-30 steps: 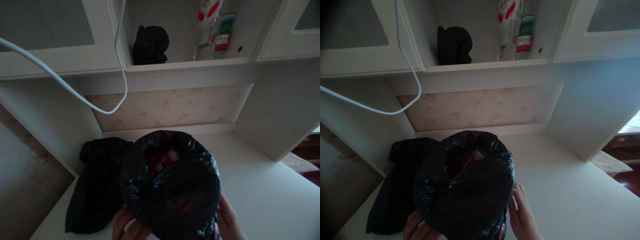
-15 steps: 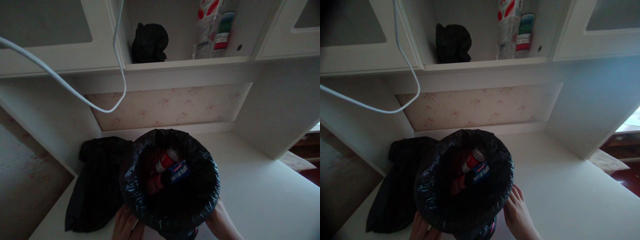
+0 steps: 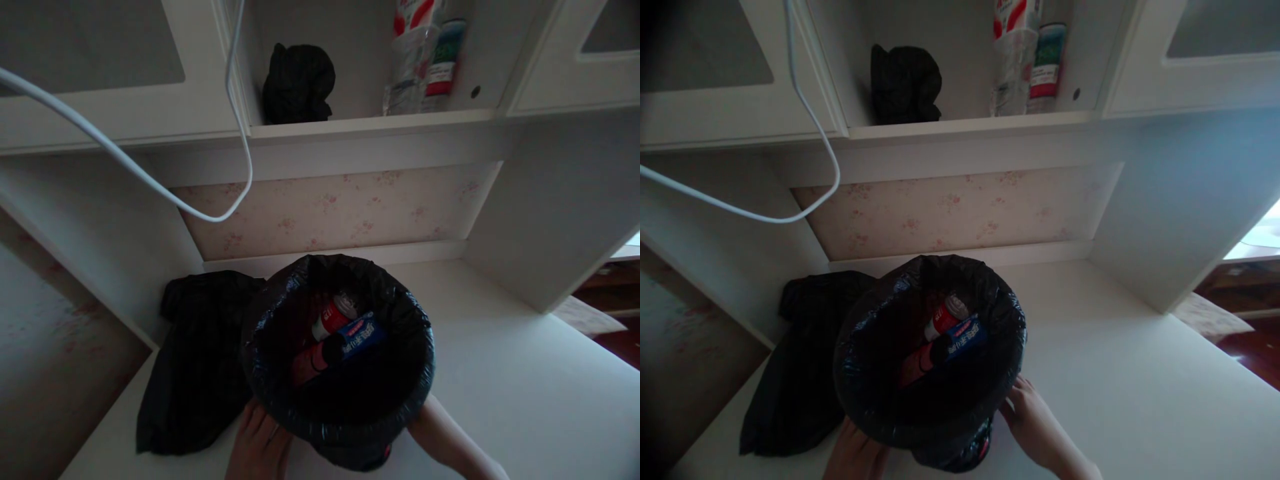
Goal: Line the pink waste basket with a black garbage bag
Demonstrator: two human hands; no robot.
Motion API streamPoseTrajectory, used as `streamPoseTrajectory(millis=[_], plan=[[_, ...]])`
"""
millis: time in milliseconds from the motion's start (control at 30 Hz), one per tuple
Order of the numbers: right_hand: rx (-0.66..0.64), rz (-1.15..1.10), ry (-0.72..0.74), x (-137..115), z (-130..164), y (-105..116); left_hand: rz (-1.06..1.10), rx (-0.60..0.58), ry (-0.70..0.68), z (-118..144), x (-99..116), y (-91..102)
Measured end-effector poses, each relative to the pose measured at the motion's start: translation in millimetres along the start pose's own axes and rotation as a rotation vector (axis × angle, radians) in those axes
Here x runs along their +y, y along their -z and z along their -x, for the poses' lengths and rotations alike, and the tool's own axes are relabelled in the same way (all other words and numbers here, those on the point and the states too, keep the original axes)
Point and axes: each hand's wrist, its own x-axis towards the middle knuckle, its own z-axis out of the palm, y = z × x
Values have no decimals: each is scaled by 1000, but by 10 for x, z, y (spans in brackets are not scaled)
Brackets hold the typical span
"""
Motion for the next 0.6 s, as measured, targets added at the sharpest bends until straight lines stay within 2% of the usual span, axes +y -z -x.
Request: streamPoseTrajectory(millis=[67,167,200,267,333,400,500,600], plan=[[60,-177,-84,-50,-104,191,-9,-5,-7,-64,20,41],[257,-326,-221,-100,-391,503,-31,37,-18,-53,12,47],[353,-446,-301,-117,-514,585,-38,8,-31,-23,-4,39],[419,-553,-332,-157,-763,685,-47,-84,-70,55,-52,16],[382,-610,-325,-206,-970,696,-56,-120,-99,131,-107,-15],[322,-633,-309,-254,-1092,635,-77,-93,-118,190,-150,-51],[295,-628,-263,-287,-1122,482,-117,-43,-110,243,-160,-101],[338,-606,-197,-237,-1073,341,-139,-24,-50,262,-116,-128]])
